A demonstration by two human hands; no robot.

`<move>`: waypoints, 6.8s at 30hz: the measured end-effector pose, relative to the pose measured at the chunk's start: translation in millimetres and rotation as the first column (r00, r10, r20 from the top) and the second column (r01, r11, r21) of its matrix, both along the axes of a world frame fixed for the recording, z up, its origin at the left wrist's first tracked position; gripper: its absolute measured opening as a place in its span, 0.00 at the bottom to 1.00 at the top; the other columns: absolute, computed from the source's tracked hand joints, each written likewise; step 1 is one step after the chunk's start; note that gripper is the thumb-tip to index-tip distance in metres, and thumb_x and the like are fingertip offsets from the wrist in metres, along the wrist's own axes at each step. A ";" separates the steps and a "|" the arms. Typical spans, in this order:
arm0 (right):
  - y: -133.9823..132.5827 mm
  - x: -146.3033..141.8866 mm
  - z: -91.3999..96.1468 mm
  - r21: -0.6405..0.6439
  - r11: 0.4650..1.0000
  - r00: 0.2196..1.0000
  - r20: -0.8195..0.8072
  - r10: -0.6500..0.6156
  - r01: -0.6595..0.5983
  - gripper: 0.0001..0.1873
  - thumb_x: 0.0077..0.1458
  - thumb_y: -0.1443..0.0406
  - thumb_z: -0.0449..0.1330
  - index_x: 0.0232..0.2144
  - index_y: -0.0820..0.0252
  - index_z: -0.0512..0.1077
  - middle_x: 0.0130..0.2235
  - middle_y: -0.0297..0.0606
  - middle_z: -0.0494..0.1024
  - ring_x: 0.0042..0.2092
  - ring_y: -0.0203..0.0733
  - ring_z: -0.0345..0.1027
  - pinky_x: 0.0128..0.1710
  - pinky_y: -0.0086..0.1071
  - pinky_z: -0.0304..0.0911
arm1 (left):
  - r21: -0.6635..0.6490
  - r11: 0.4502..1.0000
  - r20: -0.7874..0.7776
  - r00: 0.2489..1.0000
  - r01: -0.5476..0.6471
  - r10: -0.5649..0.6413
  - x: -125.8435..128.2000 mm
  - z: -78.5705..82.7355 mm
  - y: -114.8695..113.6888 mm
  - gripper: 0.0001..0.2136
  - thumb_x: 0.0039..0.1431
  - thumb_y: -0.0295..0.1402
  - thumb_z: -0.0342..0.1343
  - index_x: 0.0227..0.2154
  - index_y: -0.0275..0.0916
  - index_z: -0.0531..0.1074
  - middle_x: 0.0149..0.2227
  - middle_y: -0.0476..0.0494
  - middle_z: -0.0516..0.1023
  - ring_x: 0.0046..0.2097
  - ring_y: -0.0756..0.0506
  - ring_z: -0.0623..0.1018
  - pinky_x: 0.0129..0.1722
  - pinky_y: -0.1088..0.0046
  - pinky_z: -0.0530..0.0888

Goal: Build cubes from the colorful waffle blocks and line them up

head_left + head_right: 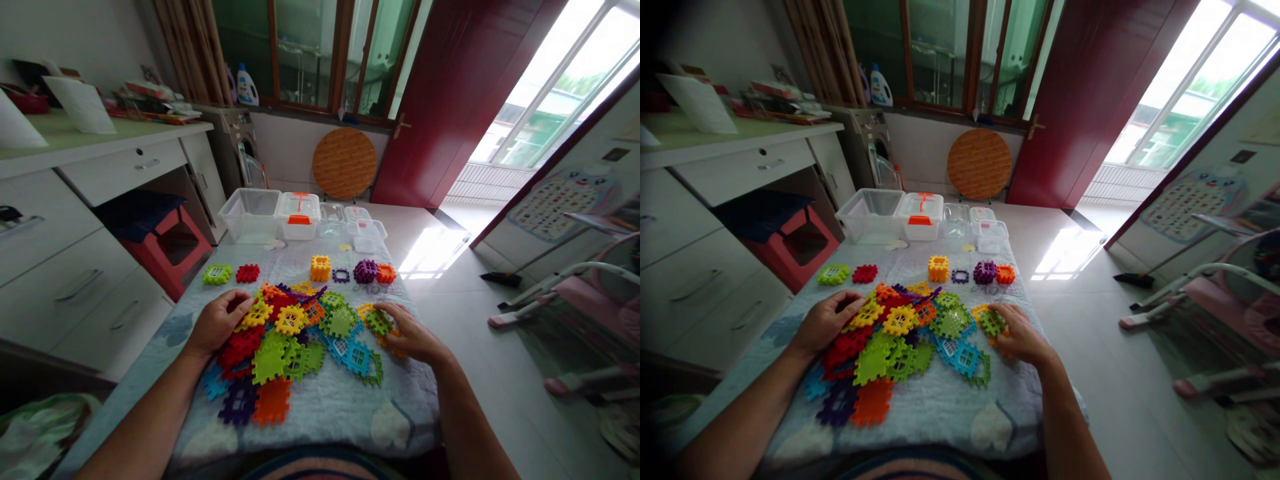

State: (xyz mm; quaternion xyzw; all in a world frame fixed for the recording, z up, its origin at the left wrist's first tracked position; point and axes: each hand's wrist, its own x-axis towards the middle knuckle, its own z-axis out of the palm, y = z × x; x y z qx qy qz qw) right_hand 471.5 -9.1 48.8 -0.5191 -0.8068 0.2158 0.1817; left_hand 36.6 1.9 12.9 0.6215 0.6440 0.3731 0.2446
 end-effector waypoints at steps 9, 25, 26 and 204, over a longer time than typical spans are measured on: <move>9.3 -6.2 14.0 -0.055 0.993 0.979 0.169 0.113 -0.105 0.35 0.40 0.72 0.57 0.54 0.54 0.67 0.54 0.43 0.70 0.56 0.52 0.61 0.58 0.48 0.56 | -0.008 1.000 0.022 1.000 0.005 -0.005 2.0 3.8 -0.8 0.19 0.53 0.52 0.53 0.34 0.40 0.74 0.33 0.48 0.80 0.36 0.44 0.77 0.40 0.71 0.72; 31.0 -27.6 24.7 0.068 0.995 0.985 0.165 0.061 -0.073 0.21 0.41 0.69 0.61 0.42 0.58 0.68 0.42 0.40 0.67 0.44 0.45 0.62 0.48 0.40 0.62 | -0.011 1.000 0.062 0.998 0.018 -0.017 3.1 5.4 -1.8 0.19 0.52 0.52 0.54 0.33 0.40 0.73 0.32 0.48 0.80 0.36 0.43 0.78 0.39 0.71 0.73; 33.7 -31.5 23.5 0.079 0.995 0.990 0.130 0.054 -0.064 0.21 0.42 0.69 0.61 0.42 0.58 0.68 0.42 0.40 0.67 0.44 0.45 0.62 0.48 0.39 0.62 | -0.008 1.000 0.056 0.998 0.015 -0.015 3.3 6.0 -2.1 0.19 0.52 0.51 0.54 0.33 0.40 0.73 0.32 0.47 0.80 0.36 0.43 0.78 0.39 0.71 0.73; 46.5 -62.5 -18.4 -0.043 0.998 0.985 -0.170 0.029 -0.036 0.23 0.47 0.70 0.59 0.47 0.58 0.73 0.39 0.40 0.76 0.41 0.43 0.68 0.42 0.38 0.64 | -0.284 0.818 -0.577 0.592 0.501 -0.563 174.1 78.9 25.8 0.20 0.57 0.45 0.54 0.46 0.37 0.73 0.46 0.34 0.78 0.50 0.34 0.76 0.49 0.56 0.72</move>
